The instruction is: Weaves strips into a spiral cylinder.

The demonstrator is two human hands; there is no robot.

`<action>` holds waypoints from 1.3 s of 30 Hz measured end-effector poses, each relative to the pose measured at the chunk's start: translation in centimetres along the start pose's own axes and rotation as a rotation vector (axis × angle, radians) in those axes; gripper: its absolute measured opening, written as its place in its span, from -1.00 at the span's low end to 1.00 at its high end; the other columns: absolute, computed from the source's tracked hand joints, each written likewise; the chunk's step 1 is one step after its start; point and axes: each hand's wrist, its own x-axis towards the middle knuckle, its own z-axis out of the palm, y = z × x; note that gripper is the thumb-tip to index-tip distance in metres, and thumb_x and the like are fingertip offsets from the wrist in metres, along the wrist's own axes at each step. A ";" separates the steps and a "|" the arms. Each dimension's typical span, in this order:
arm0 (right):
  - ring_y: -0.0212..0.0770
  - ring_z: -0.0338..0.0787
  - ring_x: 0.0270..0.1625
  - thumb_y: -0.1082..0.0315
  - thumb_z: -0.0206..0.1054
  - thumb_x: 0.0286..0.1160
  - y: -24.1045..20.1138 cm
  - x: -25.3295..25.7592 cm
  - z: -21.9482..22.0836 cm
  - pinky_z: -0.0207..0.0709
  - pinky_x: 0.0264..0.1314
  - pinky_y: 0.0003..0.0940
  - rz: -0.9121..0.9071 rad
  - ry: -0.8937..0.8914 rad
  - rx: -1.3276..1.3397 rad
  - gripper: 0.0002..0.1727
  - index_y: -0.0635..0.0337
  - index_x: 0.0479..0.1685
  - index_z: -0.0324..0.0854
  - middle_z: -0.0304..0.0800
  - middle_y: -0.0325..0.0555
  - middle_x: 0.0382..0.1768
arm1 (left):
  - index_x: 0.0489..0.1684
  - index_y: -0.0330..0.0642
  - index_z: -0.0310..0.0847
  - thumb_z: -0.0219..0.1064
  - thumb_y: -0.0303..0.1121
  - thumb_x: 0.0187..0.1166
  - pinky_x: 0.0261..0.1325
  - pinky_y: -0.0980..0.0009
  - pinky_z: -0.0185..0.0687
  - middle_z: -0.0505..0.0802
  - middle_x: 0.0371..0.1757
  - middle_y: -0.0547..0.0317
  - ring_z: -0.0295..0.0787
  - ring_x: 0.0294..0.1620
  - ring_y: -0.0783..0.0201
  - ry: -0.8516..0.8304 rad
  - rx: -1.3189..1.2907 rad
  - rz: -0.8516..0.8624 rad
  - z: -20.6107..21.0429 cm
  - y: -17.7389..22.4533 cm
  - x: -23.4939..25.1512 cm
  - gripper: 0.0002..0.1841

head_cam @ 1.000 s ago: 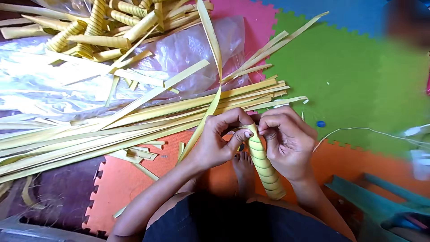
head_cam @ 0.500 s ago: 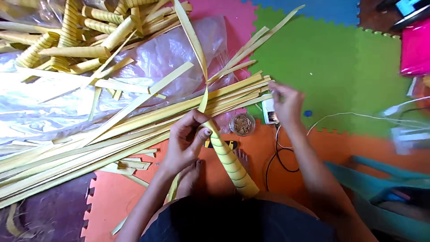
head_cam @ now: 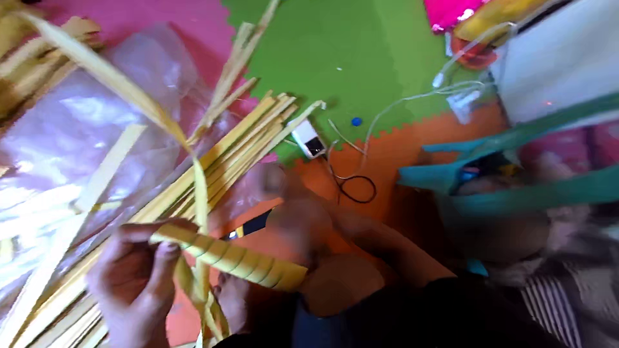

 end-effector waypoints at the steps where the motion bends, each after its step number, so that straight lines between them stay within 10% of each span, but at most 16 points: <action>1: 0.21 0.71 0.38 0.65 0.43 0.36 0.6 1.1 0.6 0.56 0.48 0.08 -0.043 0.041 -0.045 -0.71 0.40 0.08 0.77 0.76 0.26 0.24 | 0.16 0.23 0.65 0.32 -0.12 0.72 0.10 0.50 0.78 0.89 0.02 0.49 0.86 0.01 0.43 0.001 -0.028 0.012 -0.2 -0.8 -0.1 -0.82; 5: 0.12 0.70 0.39 0.65 0.49 0.28 0.5 -0.2 2.6 0.49 0.57 -0.07 -0.061 0.181 -0.125 -0.67 0.35 0.08 0.75 0.75 0.19 0.23 | 0.11 0.14 0.63 0.31 -0.25 0.72 0.11 0.54 0.76 0.89 -0.02 0.46 0.85 0.00 0.44 0.010 -0.068 -0.015 0.2 -0.5 0.1 -0.86; 8: 0.19 0.70 0.42 0.68 0.33 0.44 1.0 1.4 1.8 0.50 0.54 -0.04 -0.051 0.081 -0.088 -0.67 0.47 0.19 0.69 0.74 0.28 0.25 | -0.28 0.10 0.69 0.31 -0.45 0.56 0.03 0.71 0.67 0.88 -0.28 0.61 0.82 -0.14 0.64 0.213 -0.037 -0.142 4.4 4.1 1.5 -0.86; 11: 0.20 0.64 0.48 0.67 0.36 0.43 1.5 1.2 1.2 0.52 0.53 -0.03 -0.026 0.042 0.038 -0.53 0.45 0.39 0.57 0.65 0.30 0.38 | 0.12 0.09 0.65 0.30 -0.25 0.72 0.12 0.51 0.75 0.89 -0.02 0.43 0.85 0.00 0.42 0.016 -0.035 -0.015 -0.4 -0.8 -0.3 -0.85; 15: 0.07 0.72 0.33 0.56 0.68 0.08 1.9 -1.8 4.1 0.66 0.38 -0.06 0.018 0.301 0.103 -0.20 0.15 0.49 0.49 0.62 0.14 0.35 | 0.15 0.10 0.63 0.31 -0.21 0.72 0.10 0.49 0.76 0.89 -0.03 0.42 0.86 -0.02 0.39 0.018 -0.037 -0.019 -0.8 -1.8 -0.5 -0.83; 23: 0.18 0.77 0.21 0.52 0.36 0.58 -0.2 -2.4 -1.8 0.59 0.37 0.07 0.048 0.102 0.317 -0.81 0.33 0.08 0.75 0.77 0.26 0.17 | 0.07 0.36 0.67 0.33 -0.13 0.69 0.03 0.65 0.74 0.90 -0.05 0.63 0.84 -0.06 0.59 0.040 -0.003 -0.074 0.8 1.0 0.2 -0.88; 28: -0.07 0.83 -0.14 0.54 0.39 0.52 1.8 0.3 -1.6 0.76 -0.05 -0.13 -0.087 0.198 0.540 -0.89 0.31 -0.12 0.81 0.82 0.12 -0.08 | 0.05 0.33 0.66 0.30 -0.16 0.71 -0.03 0.66 0.74 0.88 -0.08 0.64 0.82 -0.10 0.61 0.064 0.030 -0.080 1.3 1.6 0.2 -0.90; 34: -0.41 0.82 -0.16 0.67 0.39 0.39 -4.7 -0.9 -8.4 0.78 -0.03 -0.56 -0.399 0.240 0.703 -0.79 0.35 -0.07 0.83 0.81 -0.05 -0.12 | 0.05 0.11 0.62 0.28 -0.21 0.75 -0.12 0.64 0.74 0.88 -0.03 0.45 0.82 -0.14 0.57 -0.049 0.016 -0.010 2.1 1.5 0.2 -0.90; 39: -0.41 0.85 -0.13 0.56 0.55 0.31 -7.8 -1.1 -10.1 0.79 0.02 -0.49 -0.702 0.232 0.905 -0.94 0.35 -0.32 0.78 0.87 -0.16 -0.26 | -0.01 0.00 0.62 0.30 -0.26 0.73 -0.08 0.62 0.76 0.87 -0.04 0.38 0.82 -0.11 0.57 -0.069 -0.077 0.039 2.7 2.0 0.0 -0.91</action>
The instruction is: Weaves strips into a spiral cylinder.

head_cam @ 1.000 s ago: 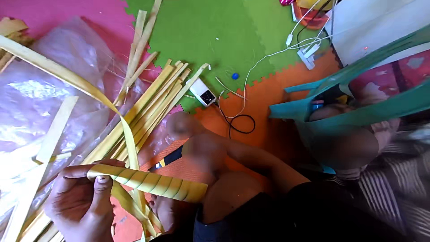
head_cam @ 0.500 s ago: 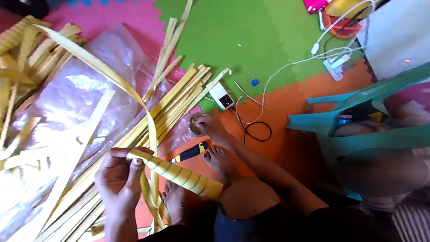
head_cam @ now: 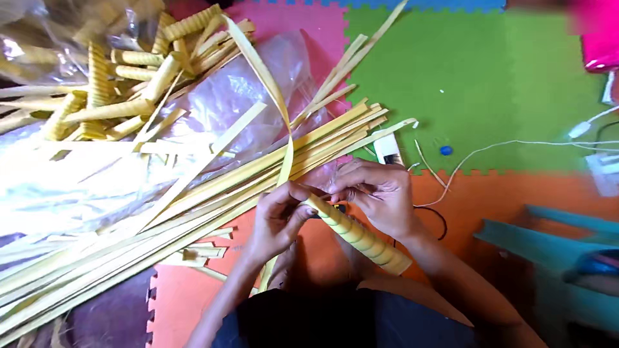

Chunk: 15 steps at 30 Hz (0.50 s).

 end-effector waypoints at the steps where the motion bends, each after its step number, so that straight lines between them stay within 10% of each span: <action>1: -0.38 0.86 -0.08 0.54 0.51 0.36 0.1 0.0 0.2 0.80 0.05 -0.45 -0.020 -0.016 0.007 -0.96 0.31 -0.34 0.76 0.84 -0.16 -0.22 | -0.02 -0.03 0.61 0.31 -0.27 0.73 -0.08 0.61 0.76 0.87 -0.06 0.36 0.82 -0.12 0.56 0.005 -0.006 0.009 0.1 0.1 -0.1 -0.91; 15: -0.47 0.79 -0.09 0.52 0.45 0.45 -0.9 -0.8 1.0 0.76 -0.03 -0.58 -0.087 -0.028 -0.167 -0.93 0.27 -0.34 0.68 0.76 -0.20 -0.17 | -0.15 -0.16 0.58 0.34 -0.42 0.65 -0.16 0.62 0.71 0.83 -0.19 0.27 0.77 -0.21 0.56 0.065 -0.056 0.009 1.3 0.8 0.0 -0.95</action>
